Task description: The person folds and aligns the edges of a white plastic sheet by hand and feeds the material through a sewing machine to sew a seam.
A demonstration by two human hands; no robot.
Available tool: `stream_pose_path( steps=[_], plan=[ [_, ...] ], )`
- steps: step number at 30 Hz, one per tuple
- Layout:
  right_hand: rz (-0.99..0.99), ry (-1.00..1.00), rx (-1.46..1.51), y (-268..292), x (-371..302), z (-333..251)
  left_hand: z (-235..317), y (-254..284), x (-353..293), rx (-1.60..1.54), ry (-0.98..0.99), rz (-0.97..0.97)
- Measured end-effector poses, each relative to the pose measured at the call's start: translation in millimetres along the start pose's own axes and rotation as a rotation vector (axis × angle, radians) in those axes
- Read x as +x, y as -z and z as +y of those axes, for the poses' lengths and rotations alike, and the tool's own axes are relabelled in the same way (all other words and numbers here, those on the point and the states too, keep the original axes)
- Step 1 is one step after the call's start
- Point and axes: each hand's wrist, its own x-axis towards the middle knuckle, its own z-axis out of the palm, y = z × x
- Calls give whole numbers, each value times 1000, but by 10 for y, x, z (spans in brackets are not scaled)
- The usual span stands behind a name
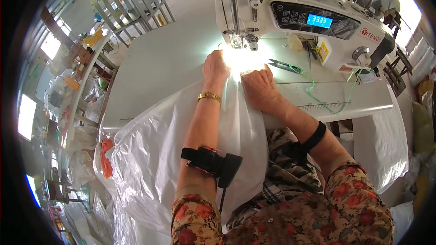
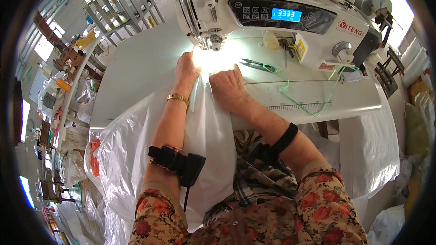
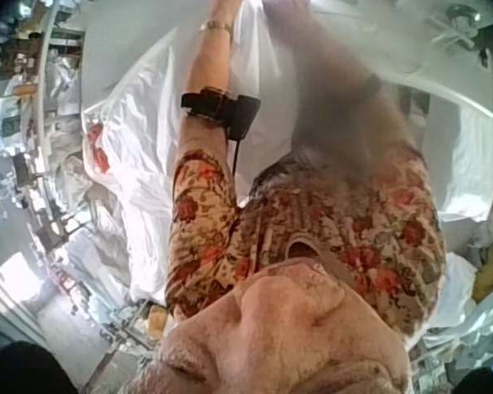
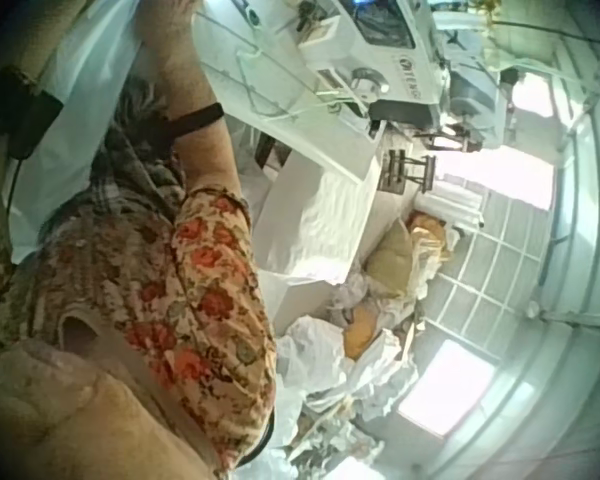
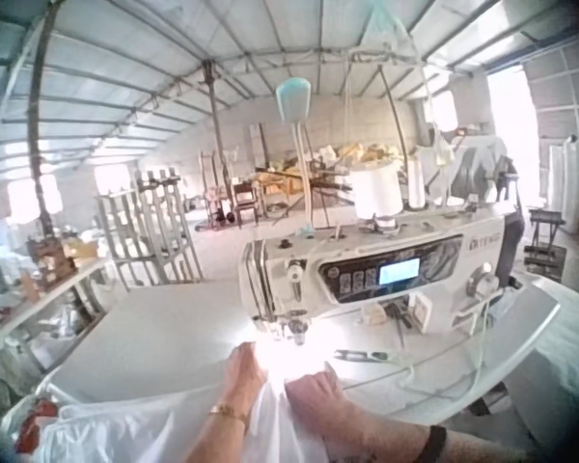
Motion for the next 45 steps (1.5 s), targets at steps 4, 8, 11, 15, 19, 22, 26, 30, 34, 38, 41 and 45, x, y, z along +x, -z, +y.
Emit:
stream_pose_path(
  steps=[4, 8, 11, 15, 19, 22, 26, 30, 34, 38, 41, 45],
  plan=[
    [-103, -44, 67, 61, 27, -78, -123, -13, -12, -38, -59, 95],
    [-201, -50, 57, 43, 22, -92, -94, -5, -41, 8, -9, 92],
    [-77, -6, 155, 3, -49, -66, 36, 4, -57, -12, 47, 83],
    [14, 28, 186, -106, -111, -70, 40, 7, -48, 44, 97, 80],
    [56, 42, 23, -25, -16, -96, 59, -3, -33, 35, 121, 62],
    [-49, -5, 95, -52, -22, -95, 59, -23, -26, 40, 148, 35],
    [75, 3, 124, -51, -22, -100, 12, -91, 28, 58, 92, 91],
    [-156, -50, 83, 58, 110, -64, 47, -111, 93, 86, 121, 68],
    [-194, -51, 37, 86, 202, -72, -74, -131, 124, 81, 57, 153],
    [-28, -37, 119, 8, 144, -54, -46, -63, 70, 20, -31, 109],
    [-178, -62, 120, 32, 169, -94, -144, 52, 12, 91, -36, 106],
    [-5, -61, 113, -192, 91, -44, 29, 243, -361, 167, -312, 310]
  ],
)
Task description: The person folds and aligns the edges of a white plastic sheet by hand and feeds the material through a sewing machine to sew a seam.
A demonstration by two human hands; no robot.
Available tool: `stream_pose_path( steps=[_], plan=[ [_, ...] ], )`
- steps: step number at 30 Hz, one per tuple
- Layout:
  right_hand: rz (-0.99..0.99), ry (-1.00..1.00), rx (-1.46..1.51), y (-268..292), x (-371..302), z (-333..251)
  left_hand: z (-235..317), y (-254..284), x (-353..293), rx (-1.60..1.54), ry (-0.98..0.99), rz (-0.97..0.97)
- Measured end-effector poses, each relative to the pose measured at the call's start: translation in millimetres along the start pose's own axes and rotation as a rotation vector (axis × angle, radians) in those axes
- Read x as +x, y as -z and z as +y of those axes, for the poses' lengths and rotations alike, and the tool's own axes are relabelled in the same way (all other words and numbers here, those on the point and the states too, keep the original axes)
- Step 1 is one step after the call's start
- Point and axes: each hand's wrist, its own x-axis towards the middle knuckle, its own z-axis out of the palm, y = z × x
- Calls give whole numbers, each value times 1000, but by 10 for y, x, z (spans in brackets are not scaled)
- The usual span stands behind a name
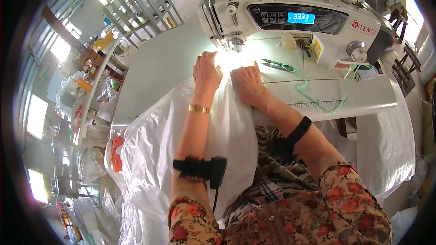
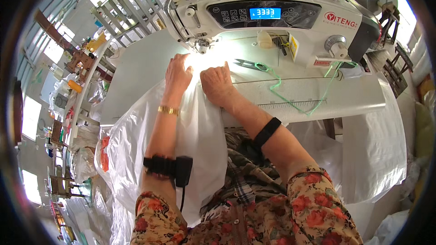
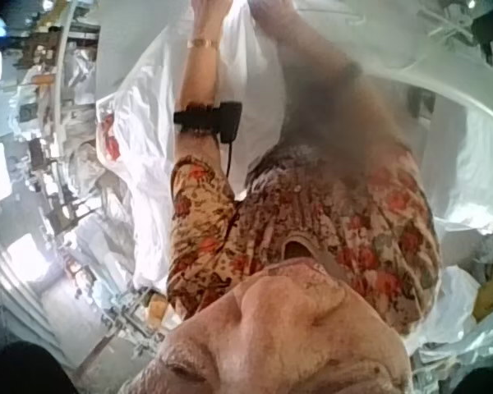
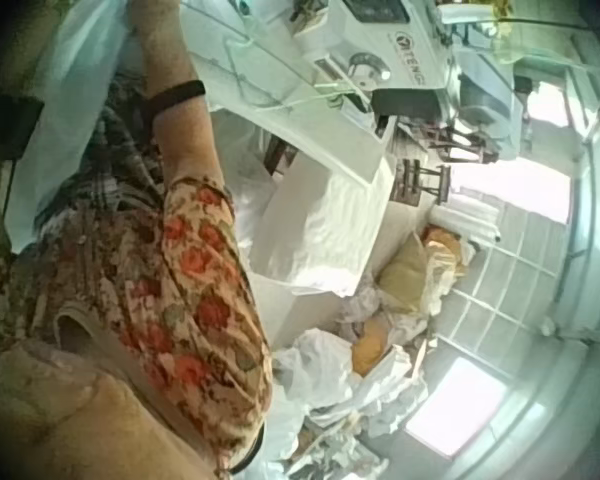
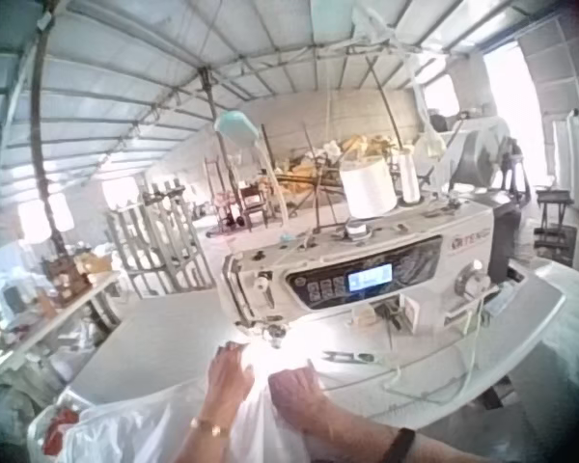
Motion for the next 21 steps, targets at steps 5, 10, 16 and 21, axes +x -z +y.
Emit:
stream_pose_path(
  steps=[5, 10, 16, 21],
  plan=[
    [-264, -126, 102, 326, 39, 86, 873, 829, -770, -291, -29, -224],
    [176, -99, 155, 255, -439, -29, 1263, 1153, -1922, -489, 45, -376],
    [209, -12, 463, 591, -1508, -305, 1168, 1326, -2891, -456, 114, -367],
    [-256, -555, 843, 136, -2323, -541, 1108, 1299, -3355, -529, 120, -385]
  ],
)
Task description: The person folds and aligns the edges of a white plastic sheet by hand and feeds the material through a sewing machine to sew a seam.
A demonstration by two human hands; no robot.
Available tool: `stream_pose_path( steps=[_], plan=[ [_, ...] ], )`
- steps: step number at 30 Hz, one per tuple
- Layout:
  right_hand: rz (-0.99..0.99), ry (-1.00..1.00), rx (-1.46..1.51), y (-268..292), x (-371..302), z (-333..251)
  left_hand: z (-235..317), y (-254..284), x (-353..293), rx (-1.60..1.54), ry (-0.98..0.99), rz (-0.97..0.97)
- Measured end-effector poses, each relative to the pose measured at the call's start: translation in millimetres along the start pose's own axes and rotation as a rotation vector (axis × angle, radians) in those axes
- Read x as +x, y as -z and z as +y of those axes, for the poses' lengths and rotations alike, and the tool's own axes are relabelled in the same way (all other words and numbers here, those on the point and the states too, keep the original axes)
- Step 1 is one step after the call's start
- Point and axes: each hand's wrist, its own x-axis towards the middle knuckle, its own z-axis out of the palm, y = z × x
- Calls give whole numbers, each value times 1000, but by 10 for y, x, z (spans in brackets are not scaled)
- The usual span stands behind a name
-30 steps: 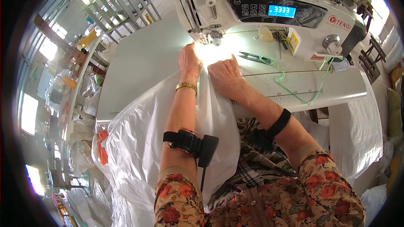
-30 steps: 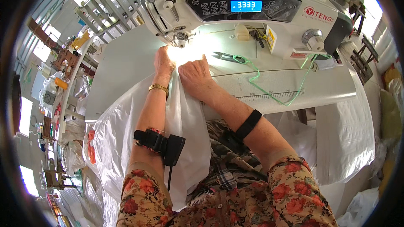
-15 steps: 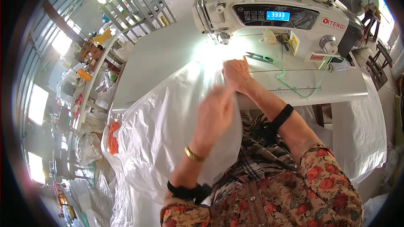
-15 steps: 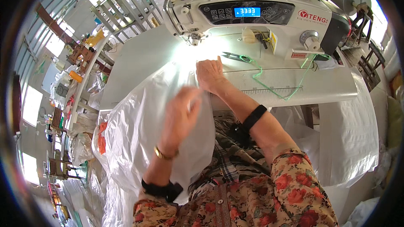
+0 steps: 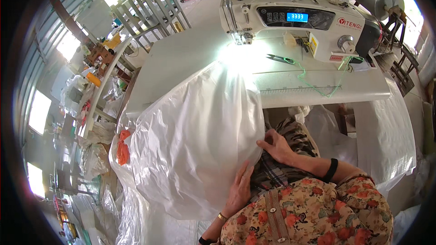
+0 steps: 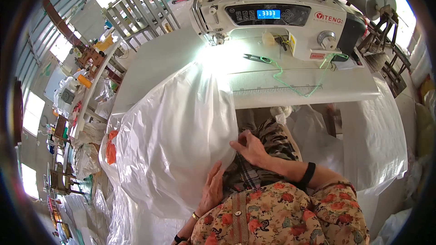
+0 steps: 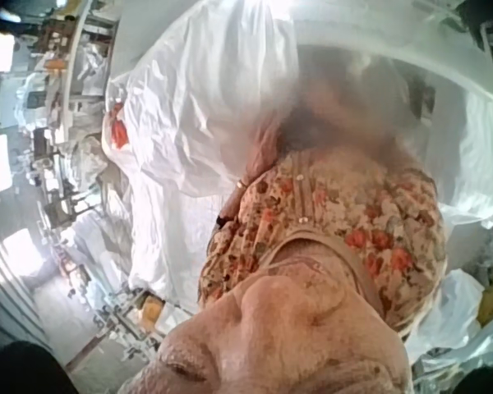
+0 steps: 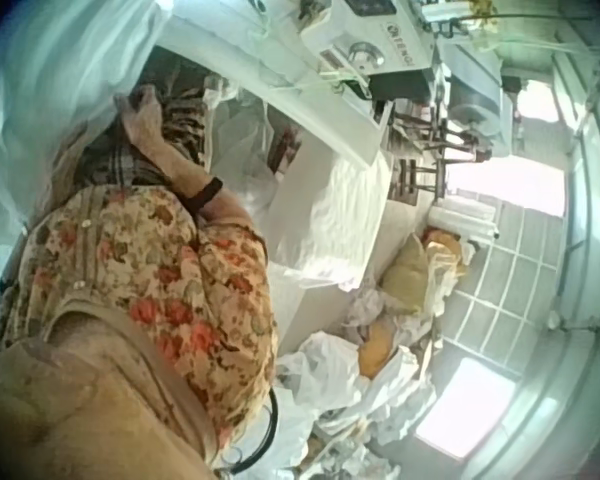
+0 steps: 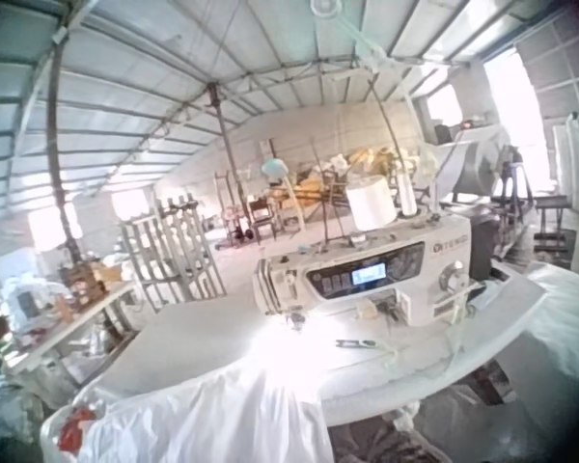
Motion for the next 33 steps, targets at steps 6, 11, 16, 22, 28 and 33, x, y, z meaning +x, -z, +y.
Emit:
stream_pose_path(
  steps=[6, 11, 16, 22, 28, 33],
  plan=[
    [-417, -118, 311, -174, -181, -123, 84, 78, 17, 50, -17, 70],
    [-570, -123, 405, -62, -210, -165, -99, 359, 152, 134, 44, 246],
    [-729, 178, 700, 341, -216, -483, -130, 707, 230, 330, 56, 328],
    [-604, -77, 265, 413, -136, 212, -382, 554, 157, 440, 134, 204],
    [-411, 34, 437, 849, -434, -205, -443, 640, 81, 419, 235, 268],
    [-268, -221, -10, 1166, -185, 468, -450, 628, 102, 435, 218, 219]
  ],
)
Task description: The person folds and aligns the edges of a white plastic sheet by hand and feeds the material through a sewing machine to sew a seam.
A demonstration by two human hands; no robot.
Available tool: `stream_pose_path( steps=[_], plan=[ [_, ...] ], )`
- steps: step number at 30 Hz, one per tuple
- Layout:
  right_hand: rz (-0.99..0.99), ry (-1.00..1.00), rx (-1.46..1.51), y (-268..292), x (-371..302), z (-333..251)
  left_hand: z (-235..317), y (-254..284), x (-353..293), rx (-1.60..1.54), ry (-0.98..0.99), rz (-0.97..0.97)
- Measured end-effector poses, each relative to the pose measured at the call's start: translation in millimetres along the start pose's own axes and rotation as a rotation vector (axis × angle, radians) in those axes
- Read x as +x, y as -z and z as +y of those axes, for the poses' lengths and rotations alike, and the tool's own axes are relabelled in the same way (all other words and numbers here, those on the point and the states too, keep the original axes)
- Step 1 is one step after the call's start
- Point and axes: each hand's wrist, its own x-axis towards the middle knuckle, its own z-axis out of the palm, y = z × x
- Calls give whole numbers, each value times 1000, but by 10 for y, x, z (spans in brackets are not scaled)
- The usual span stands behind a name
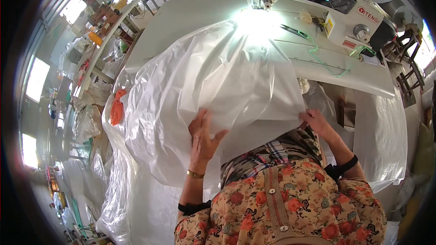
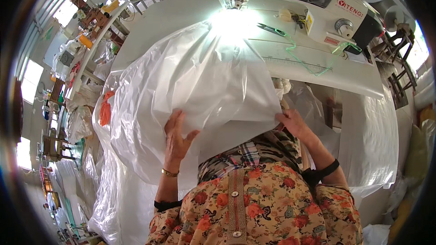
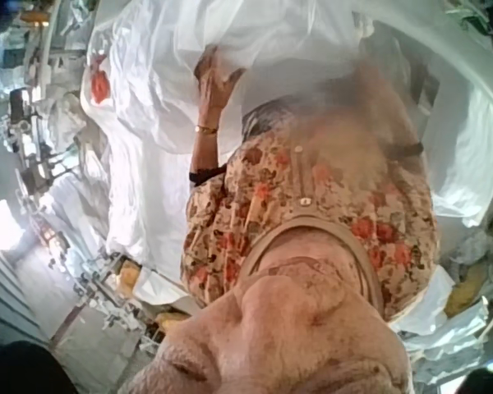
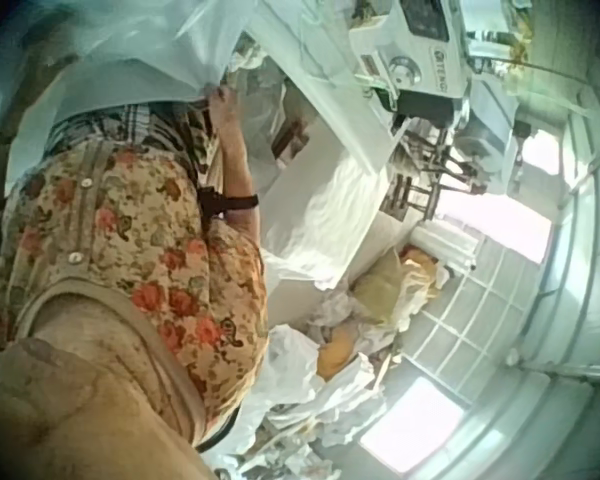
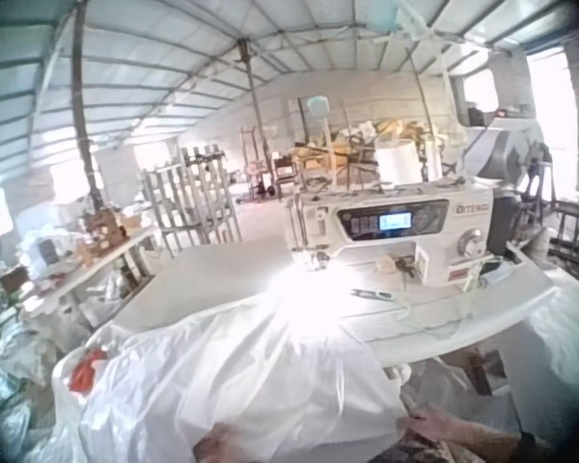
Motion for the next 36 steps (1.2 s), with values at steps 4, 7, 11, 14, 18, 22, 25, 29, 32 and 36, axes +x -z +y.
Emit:
stream_pose_path(
  steps=[4, 7, 11, 14, 18, 22, 25, 29, 32, 36],
  plan=[
    [481, 567, -749, -124, -94, -377, 234, -130, -25, 53, -14, -1],
    [364, 496, -282, -384, -128, -875, 434, -307, -44, 98, -79, 82],
    [-203, 150, 217, -754, 123, -1044, 483, -500, -18, 124, -153, 135],
    [-389, 44, 370, -1140, 288, -986, 348, -550, -160, 125, -99, 197],
    [-685, 94, 361, -1297, 291, -866, 209, -399, -344, 169, 19, 237],
    [-585, 9, 401, -1265, 178, -767, 180, -112, -300, 121, -2, 327],
    [-398, -114, 387, -1202, 221, -616, 128, 80, -249, -143, 223, 206],
    [-154, -97, 624, -1194, 167, -719, 207, 483, -145, -1022, 419, 90],
    [-23, -92, 836, -1253, 237, -820, 410, 695, -54, -1168, 348, 8],
    [-186, -5, 1096, -1166, 455, -647, 443, 678, 114, -761, 347, -70]
  ],
)
